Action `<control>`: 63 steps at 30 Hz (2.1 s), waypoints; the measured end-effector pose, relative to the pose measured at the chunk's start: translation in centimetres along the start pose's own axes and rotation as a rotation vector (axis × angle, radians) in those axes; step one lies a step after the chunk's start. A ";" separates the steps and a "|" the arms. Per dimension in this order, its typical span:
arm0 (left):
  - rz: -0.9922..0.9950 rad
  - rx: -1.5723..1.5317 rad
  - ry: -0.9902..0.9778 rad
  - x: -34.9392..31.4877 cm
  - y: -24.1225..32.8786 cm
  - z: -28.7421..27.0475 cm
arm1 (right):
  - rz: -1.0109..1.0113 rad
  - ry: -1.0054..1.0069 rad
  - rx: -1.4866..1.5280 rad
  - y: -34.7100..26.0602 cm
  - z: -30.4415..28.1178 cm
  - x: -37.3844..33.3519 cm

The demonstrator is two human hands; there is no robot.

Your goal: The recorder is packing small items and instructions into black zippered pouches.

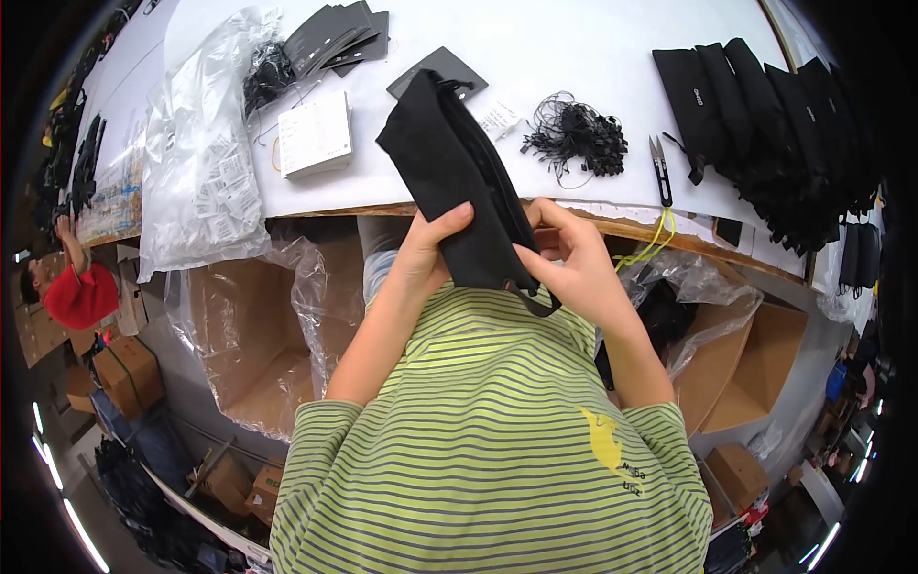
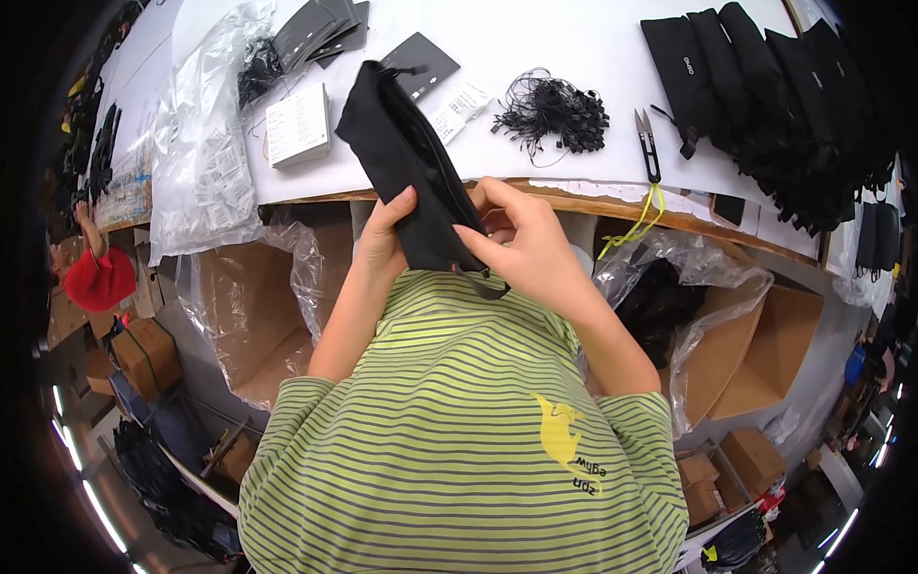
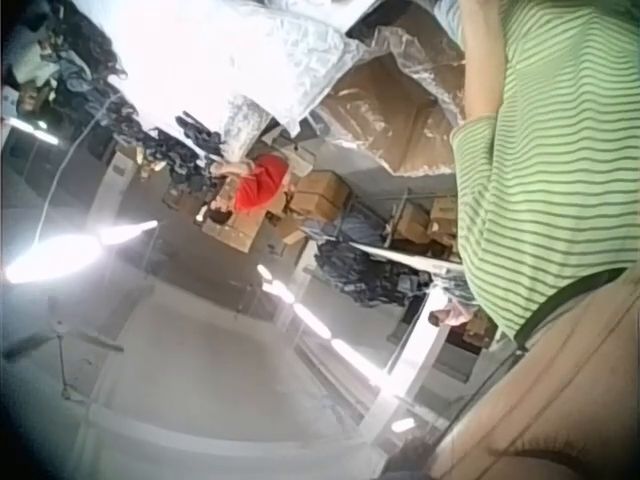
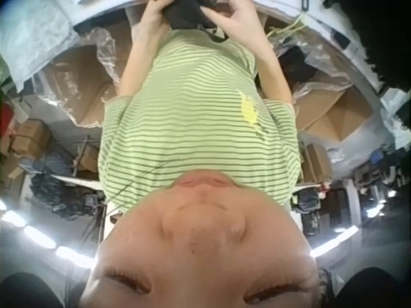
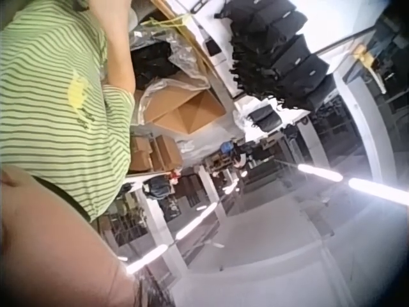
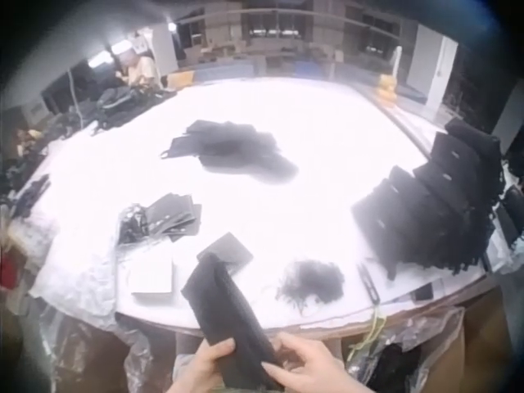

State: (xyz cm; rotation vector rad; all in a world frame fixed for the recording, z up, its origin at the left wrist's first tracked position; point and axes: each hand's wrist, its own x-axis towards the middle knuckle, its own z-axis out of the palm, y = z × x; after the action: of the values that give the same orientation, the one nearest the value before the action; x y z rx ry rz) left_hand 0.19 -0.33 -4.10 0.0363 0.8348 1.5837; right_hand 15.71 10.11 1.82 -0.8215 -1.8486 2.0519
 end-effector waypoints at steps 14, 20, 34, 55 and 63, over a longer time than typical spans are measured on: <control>0.153 0.073 0.013 -1.0 0.7 1.3 | 0.136 -0.184 0.316 0.6 0.4 -1.4; 0.054 0.161 0.058 -1.3 1.2 2.6 | -0.198 0.391 -0.242 -2.1 -2.7 0.6; -0.032 0.104 0.119 -1.7 0.7 3.9 | -0.393 0.366 -0.474 -2.7 -1.5 0.8; 0.051 -0.124 0.112 0.6 1.5 1.1 | -0.391 -0.084 -0.591 -2.4 0.3 -1.8; 0.145 0.222 0.113 0.6 2.2 1.3 | -0.438 -0.033 -0.700 -2.4 -0.1 -1.4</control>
State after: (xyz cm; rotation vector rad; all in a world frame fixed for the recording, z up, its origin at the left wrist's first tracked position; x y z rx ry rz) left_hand -1.21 0.96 -2.29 0.1706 1.1153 1.6329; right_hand 16.44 9.79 4.51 -0.4456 -2.5252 1.1614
